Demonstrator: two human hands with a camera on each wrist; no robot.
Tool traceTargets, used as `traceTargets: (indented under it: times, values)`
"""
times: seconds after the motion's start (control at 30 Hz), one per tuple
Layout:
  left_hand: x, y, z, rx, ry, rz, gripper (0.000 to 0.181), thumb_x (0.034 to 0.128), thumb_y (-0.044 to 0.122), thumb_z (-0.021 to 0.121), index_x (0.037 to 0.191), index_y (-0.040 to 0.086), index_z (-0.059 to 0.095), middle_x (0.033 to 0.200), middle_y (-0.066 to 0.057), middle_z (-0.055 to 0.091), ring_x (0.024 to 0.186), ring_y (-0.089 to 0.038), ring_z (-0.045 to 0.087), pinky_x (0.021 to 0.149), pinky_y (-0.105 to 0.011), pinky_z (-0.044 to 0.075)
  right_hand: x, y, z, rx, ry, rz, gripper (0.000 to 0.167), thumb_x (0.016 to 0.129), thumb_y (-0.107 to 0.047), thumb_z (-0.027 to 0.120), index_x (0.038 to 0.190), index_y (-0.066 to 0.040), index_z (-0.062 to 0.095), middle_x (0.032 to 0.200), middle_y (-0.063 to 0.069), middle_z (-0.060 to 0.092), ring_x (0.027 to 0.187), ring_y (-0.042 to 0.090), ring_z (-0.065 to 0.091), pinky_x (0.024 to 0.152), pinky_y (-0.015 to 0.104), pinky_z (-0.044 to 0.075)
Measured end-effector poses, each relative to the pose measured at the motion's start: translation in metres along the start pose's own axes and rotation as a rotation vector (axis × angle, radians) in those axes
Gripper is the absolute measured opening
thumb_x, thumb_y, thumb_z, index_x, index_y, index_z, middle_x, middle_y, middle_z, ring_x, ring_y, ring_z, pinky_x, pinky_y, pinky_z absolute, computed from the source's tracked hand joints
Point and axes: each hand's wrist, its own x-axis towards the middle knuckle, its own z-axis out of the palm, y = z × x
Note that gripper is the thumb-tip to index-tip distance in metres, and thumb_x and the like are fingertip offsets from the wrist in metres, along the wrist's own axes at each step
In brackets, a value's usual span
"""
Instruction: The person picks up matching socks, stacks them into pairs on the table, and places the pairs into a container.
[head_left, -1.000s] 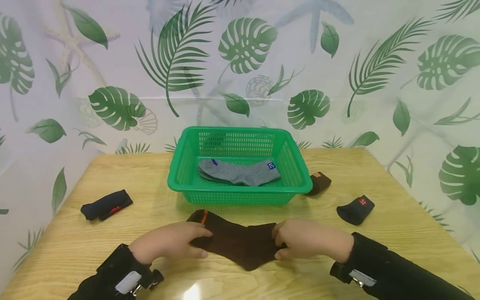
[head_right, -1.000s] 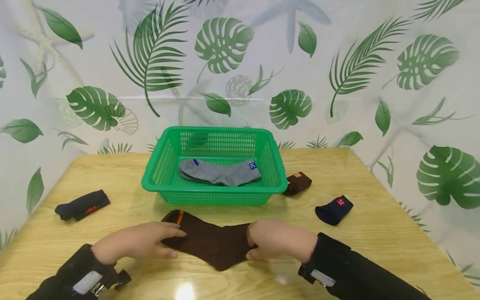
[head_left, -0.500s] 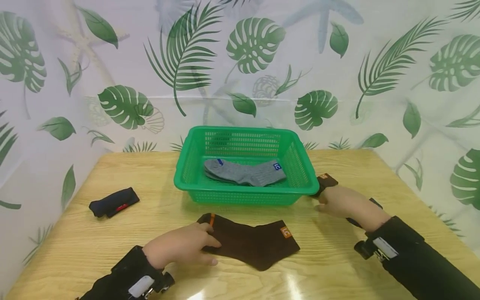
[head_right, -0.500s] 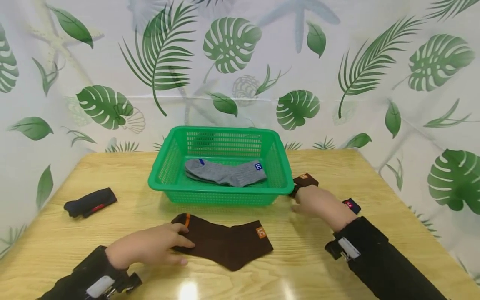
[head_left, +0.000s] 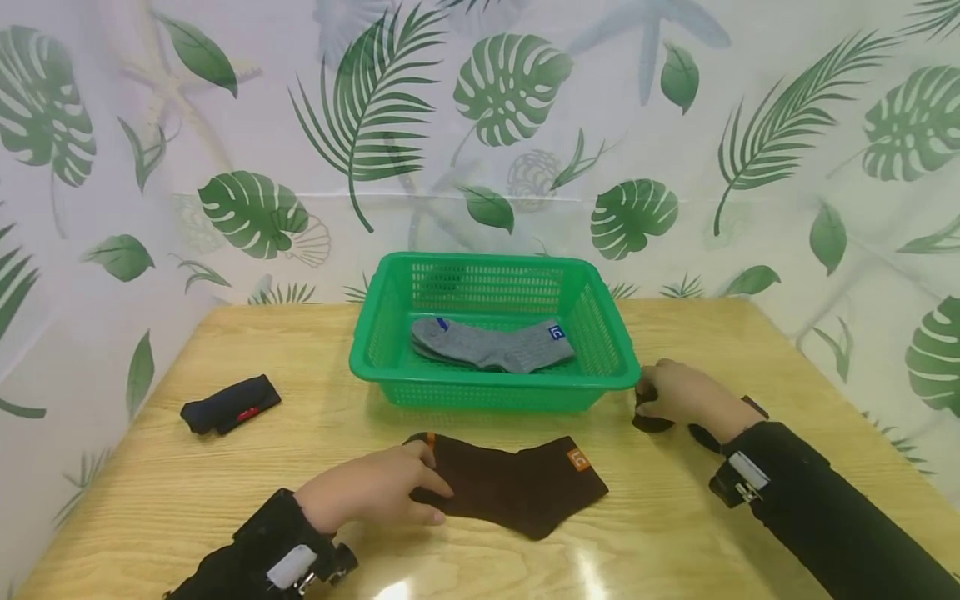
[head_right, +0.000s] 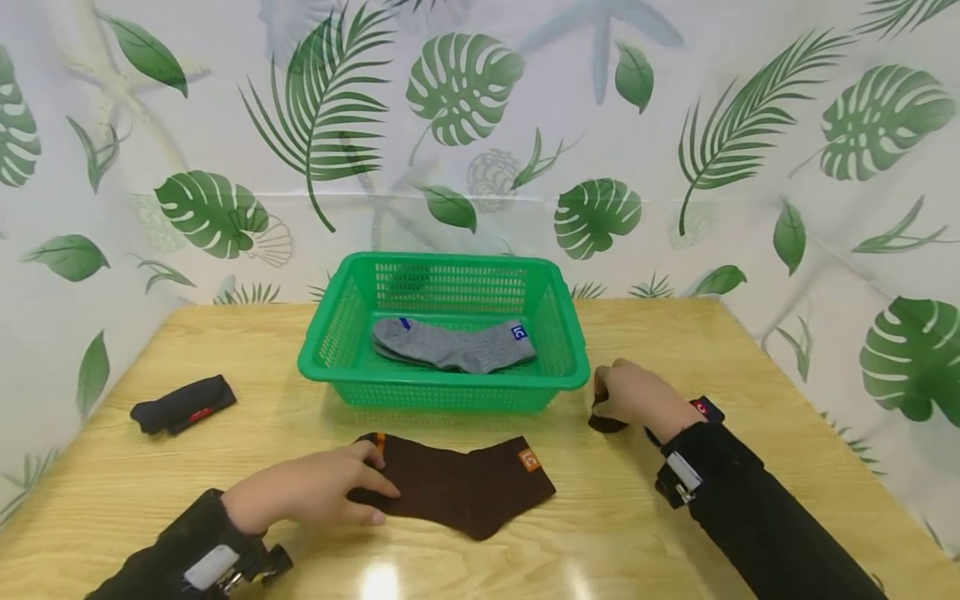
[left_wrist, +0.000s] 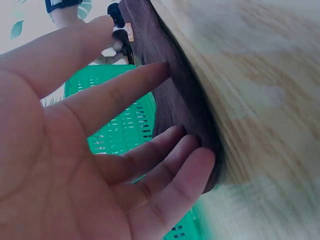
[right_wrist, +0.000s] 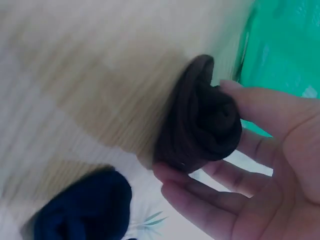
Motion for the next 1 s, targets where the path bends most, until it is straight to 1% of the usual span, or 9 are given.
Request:
traceTargets:
  times: [0.1, 0.17, 0.3, 0.4, 0.57, 0.67, 0.8, 0.9, 1.0]
  values:
    - [0.000, -0.002, -0.002, -0.050, 0.020, -0.012, 0.029, 0.0891, 0.029, 0.071, 0.113, 0.013, 0.074, 0.115, -0.010, 0.053, 0.108, -0.026, 0.052, 0.091, -0.037, 0.047, -0.005, -0.016, 0.001, -0.075, -0.013, 0.004, 0.045, 0.077, -0.012, 0.081, 0.114, 0.005, 0.061, 0.096, 0.016, 0.058, 0.082, 0.028, 0.059, 0.070, 0.041, 0.052]
    - [0.000, -0.002, -0.003, -0.071, 0.028, -0.011, 0.027, 0.0895, 0.028, 0.071, 0.111, 0.012, 0.075, 0.113, -0.009, 0.053, 0.106, -0.025, 0.052, 0.091, -0.038, 0.047, -0.010, -0.027, 0.002, -0.100, -0.023, -0.009, 0.049, 0.076, -0.008, 0.079, 0.119, 0.005, 0.059, 0.099, 0.016, 0.057, 0.076, 0.025, 0.058, 0.063, 0.036, 0.050]
    - [0.002, -0.001, -0.005, -0.087, 0.019, -0.015, 0.027, 0.0900, 0.028, 0.070, 0.110, 0.011, 0.075, 0.112, -0.009, 0.054, 0.107, -0.026, 0.052, 0.092, -0.039, 0.047, -0.023, -0.045, 0.003, -0.119, -0.022, -0.087, 0.030, 0.079, -0.005, 0.071, 0.107, -0.001, 0.063, 0.090, 0.009, 0.051, 0.067, 0.018, 0.048, 0.056, 0.030, 0.038]
    - [0.003, 0.001, -0.005, -0.077, 0.004, -0.018, 0.029, 0.0902, 0.029, 0.070, 0.111, 0.009, 0.074, 0.113, -0.010, 0.056, 0.109, -0.027, 0.053, 0.093, -0.040, 0.047, -0.031, -0.057, 0.003, -0.129, 0.021, -0.139, 0.013, 0.082, -0.004, 0.065, 0.094, -0.008, 0.062, 0.082, 0.002, 0.048, 0.067, 0.016, 0.045, 0.057, 0.030, 0.037]
    - [0.006, 0.003, -0.005, -0.029, 0.006, -0.021, 0.037, 0.0900, 0.031, 0.070, 0.116, 0.004, 0.071, 0.115, -0.014, 0.061, 0.112, -0.030, 0.055, 0.096, -0.041, 0.046, -0.043, -0.074, -0.004, -0.153, 0.134, -0.155, 0.012, 0.085, 0.000, 0.060, 0.084, -0.012, 0.060, 0.070, -0.002, 0.052, 0.059, 0.012, 0.044, 0.053, 0.028, 0.038]
    - [0.008, 0.004, -0.005, -0.020, 0.022, -0.021, 0.038, 0.0904, 0.031, 0.069, 0.117, 0.004, 0.070, 0.116, -0.013, 0.063, 0.117, -0.032, 0.055, 0.099, -0.043, 0.044, -0.050, -0.086, -0.010, -0.147, 0.169, -0.152, 0.015, 0.087, 0.001, 0.058, 0.086, -0.013, 0.062, 0.068, -0.002, 0.055, 0.056, 0.012, 0.045, 0.050, 0.027, 0.036]
    - [0.013, 0.005, -0.006, -0.047, 0.087, 0.000, 0.038, 0.0919, 0.030, 0.067, 0.118, 0.003, 0.068, 0.118, -0.012, 0.065, 0.117, -0.032, 0.056, 0.099, -0.044, 0.044, -0.057, -0.101, -0.023, -0.098, 0.226, -0.205, 0.015, 0.090, 0.001, 0.057, 0.097, -0.009, 0.066, 0.072, 0.001, 0.063, 0.054, 0.009, 0.050, 0.047, 0.025, 0.039]
    - [0.021, 0.008, -0.008, -0.078, 0.167, 0.029, 0.042, 0.0930, 0.030, 0.066, 0.123, 0.001, 0.064, 0.121, -0.015, 0.064, 0.115, -0.032, 0.058, 0.098, -0.045, 0.045, -0.061, -0.111, -0.036, -0.051, 0.314, -0.256, 0.016, 0.090, 0.002, 0.056, 0.099, -0.006, 0.067, 0.074, 0.003, 0.065, 0.051, 0.007, 0.047, 0.047, 0.024, 0.040]
    - [0.030, 0.015, -0.010, -0.146, 0.229, 0.042, 0.048, 0.0933, 0.032, 0.066, 0.129, 0.000, 0.059, 0.126, -0.015, 0.061, 0.112, -0.032, 0.060, 0.097, -0.045, 0.046, -0.065, -0.121, -0.049, 0.024, 0.388, -0.269, 0.017, 0.089, 0.002, 0.056, 0.099, -0.007, 0.067, 0.077, 0.002, 0.066, 0.049, 0.005, 0.038, 0.047, 0.024, 0.037]
